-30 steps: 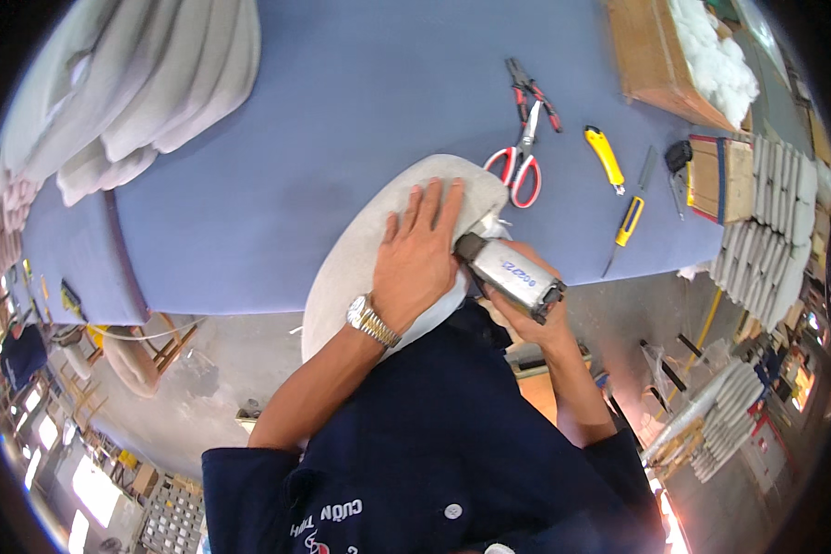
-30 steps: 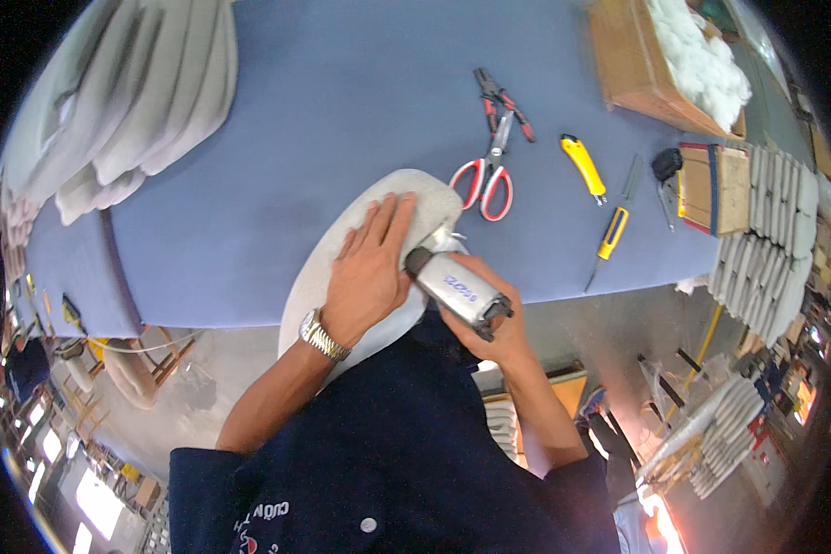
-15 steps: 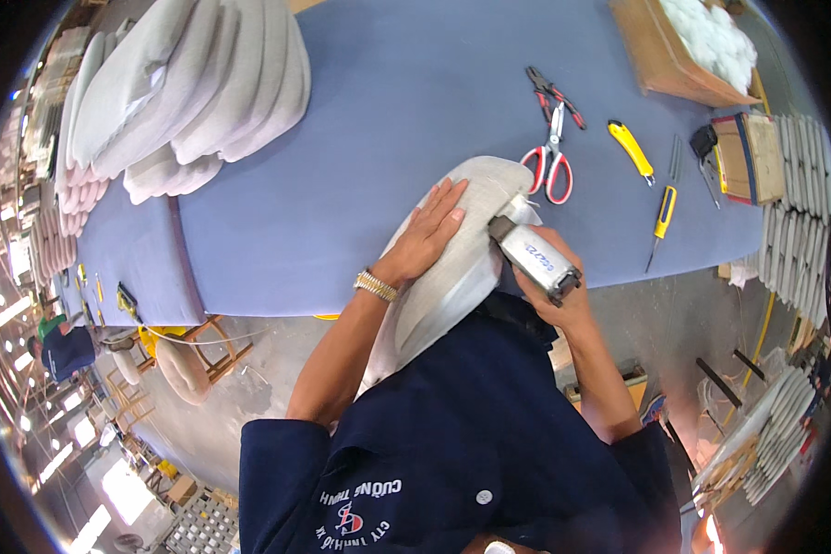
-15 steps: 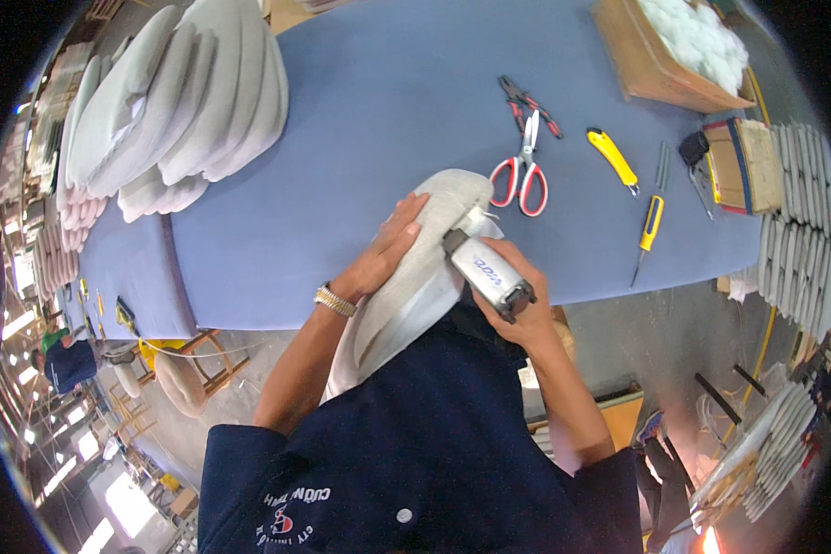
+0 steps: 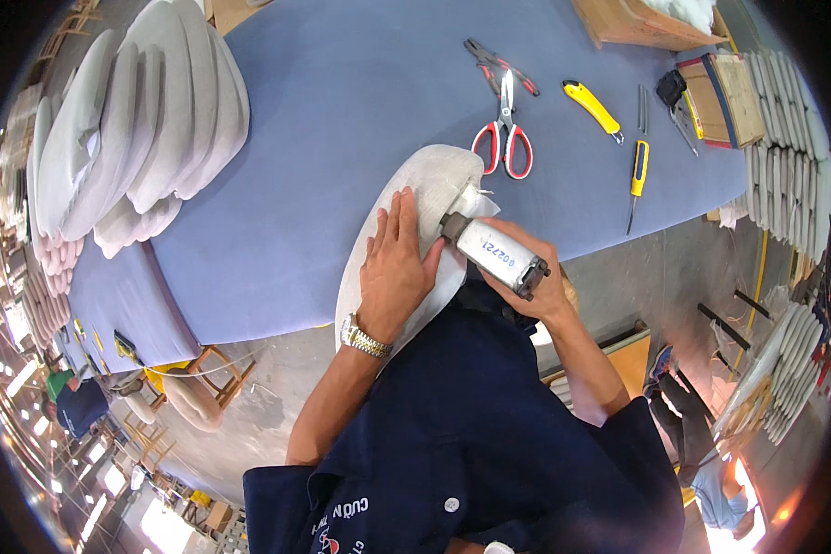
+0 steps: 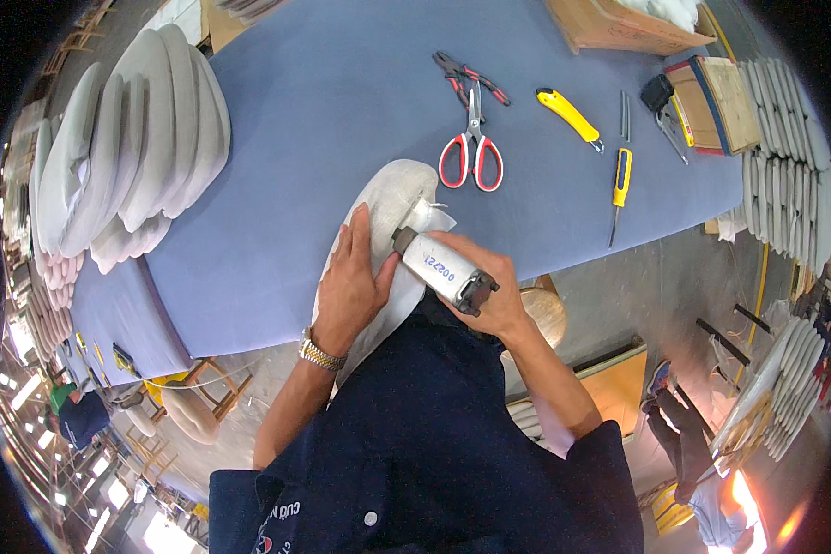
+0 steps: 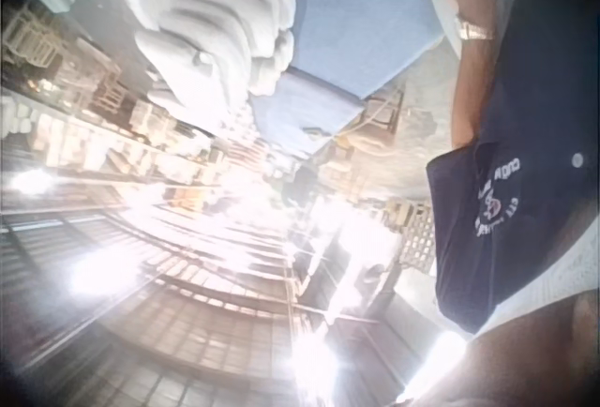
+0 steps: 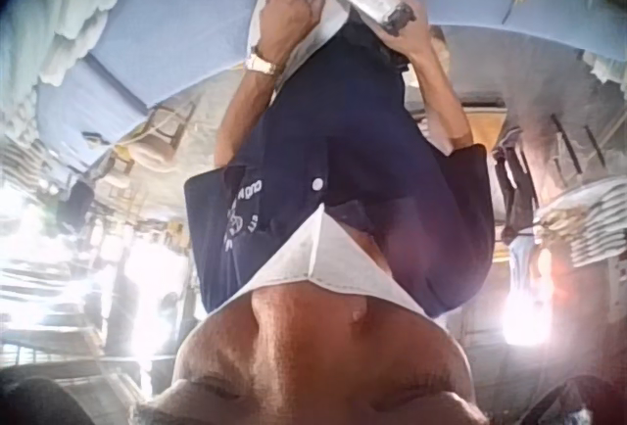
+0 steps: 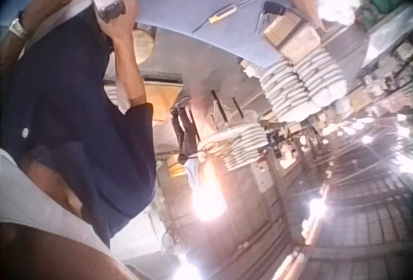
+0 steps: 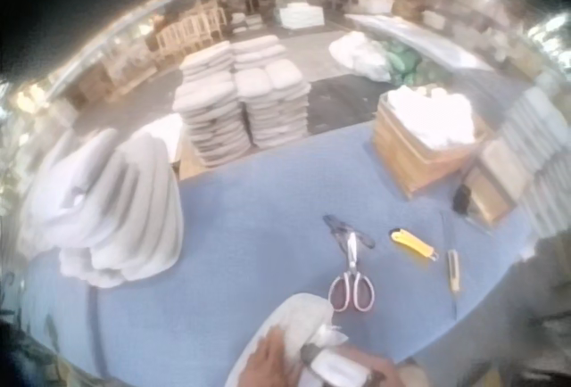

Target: The person assembles a cushion by folding and stapling its fabric cover, trimming excess material with scissors and a utility knife, and then stacking the finished unit. The process is repeated for multiple cushions on a workbench in a factory setting.

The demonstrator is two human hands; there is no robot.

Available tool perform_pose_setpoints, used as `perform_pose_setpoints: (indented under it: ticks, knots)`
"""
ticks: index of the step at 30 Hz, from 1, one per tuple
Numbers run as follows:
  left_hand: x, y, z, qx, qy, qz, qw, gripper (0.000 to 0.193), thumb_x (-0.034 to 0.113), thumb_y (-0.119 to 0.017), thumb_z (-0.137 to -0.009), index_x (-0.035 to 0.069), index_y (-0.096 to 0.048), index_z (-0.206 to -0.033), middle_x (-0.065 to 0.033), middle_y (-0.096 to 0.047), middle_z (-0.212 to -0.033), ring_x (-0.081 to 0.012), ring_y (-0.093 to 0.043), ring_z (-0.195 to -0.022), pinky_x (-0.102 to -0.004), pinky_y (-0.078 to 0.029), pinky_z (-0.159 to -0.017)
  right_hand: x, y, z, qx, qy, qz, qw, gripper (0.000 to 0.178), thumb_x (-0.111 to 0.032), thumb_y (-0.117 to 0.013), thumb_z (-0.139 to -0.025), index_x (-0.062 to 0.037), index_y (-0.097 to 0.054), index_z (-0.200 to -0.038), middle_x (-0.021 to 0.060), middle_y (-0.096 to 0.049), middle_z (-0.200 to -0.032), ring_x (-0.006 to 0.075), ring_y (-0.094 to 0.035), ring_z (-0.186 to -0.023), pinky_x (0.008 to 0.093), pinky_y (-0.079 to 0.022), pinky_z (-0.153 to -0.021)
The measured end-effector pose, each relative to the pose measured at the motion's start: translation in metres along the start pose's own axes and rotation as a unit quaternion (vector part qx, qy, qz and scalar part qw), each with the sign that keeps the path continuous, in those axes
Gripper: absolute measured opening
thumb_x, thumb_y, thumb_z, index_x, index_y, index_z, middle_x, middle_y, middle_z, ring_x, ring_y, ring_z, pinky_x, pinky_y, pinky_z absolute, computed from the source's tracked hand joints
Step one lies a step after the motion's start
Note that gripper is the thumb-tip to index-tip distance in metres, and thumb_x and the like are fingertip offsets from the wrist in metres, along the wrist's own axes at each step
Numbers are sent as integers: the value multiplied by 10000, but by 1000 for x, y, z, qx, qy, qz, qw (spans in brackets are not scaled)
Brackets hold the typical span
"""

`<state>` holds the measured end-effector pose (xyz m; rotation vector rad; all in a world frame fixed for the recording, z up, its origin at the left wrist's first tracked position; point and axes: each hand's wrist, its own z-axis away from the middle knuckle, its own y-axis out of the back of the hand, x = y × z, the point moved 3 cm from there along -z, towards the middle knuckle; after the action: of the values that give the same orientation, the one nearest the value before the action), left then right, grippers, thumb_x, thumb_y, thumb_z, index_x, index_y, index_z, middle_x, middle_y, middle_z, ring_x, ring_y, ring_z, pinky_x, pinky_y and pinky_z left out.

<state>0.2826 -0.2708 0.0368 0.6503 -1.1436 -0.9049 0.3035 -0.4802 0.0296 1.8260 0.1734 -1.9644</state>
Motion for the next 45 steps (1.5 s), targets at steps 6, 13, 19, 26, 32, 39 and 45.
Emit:
perform_pose_setpoints:
  ticks: [6,13,19,26,32,39,45]
  knots:
    - [2,5,-2,-3,2,-8,1000,868,219,-708,-941,-3,-223,-1626,-304,-409,-1588,-511,-429,-1441,-523,-440,-1143,-5,-2,1,-22,23,-30,999,627,-114,-807,-793,-24,-635,-1388,192,-714,-1297,297,-732,-1139,355,-558,-952]
    - [-1,0,0,2,16,19,1000,902,248,-753,-911,2,-257,-1623,-262,-384,-1624,-482,-403,-1475,-603,-452,-1113,-18,4,-3,-58,-23,11,998,649,-154,-806,-800,-19,-626,-1409,194,-717,-1294,298,-730,-1146,368,-553,-965]
    - [4,4,-1,0,25,11,1000,935,134,-764,-857,-8,-243,-1620,-278,-431,-1587,-491,-448,-1437,-591,-479,-1098,-31,-1,-14,-67,-40,39,996,613,-81,-770,-799,-1,-614,-1386,163,-713,-1258,245,-736,-1067,315,-557,-917]
    - [0,11,-5,18,12,17,1000,910,125,-770,-838,-31,-291,-1597,-280,-452,-1569,-472,-466,-1430,-586,-488,-1090,-27,-9,-12,-48,-33,31,998,592,-25,-767,-803,10,-618,-1375,158,-718,-1228,226,-730,-1051,311,-556,-914]
    - [-1,7,-3,16,20,38,999,908,178,-779,-857,-25,-297,-1599,-277,-413,-1597,-470,-452,-1444,-599,-468,-1100,-28,-4,-6,-63,9,48,997,577,-23,-771,-804,25,-629,-1361,182,-719,-1253,264,-731,-1103,331,-551,-953]
    - [6,3,-6,2,25,-3,1000,906,115,-769,-836,-56,-293,-1587,-284,-433,-1582,-465,-457,-1443,-614,-461,-1101,-38,-4,-20,-99,-62,42,992,552,-24,-747,-815,20,-606,-1347,161,-719,-1238,215,-723,-1070,307,-549,-924]
    - [1,2,-3,20,29,30,999,888,82,-762,-817,-86,-309,-1561,-330,-418,-1571,-471,-449,-1447,-619,-456,-1104,-38,-13,-4,-44,-33,47,997,552,-21,-763,-811,26,-625,-1343,170,-721,-1237,213,-726,-1069,317,-552,-927]
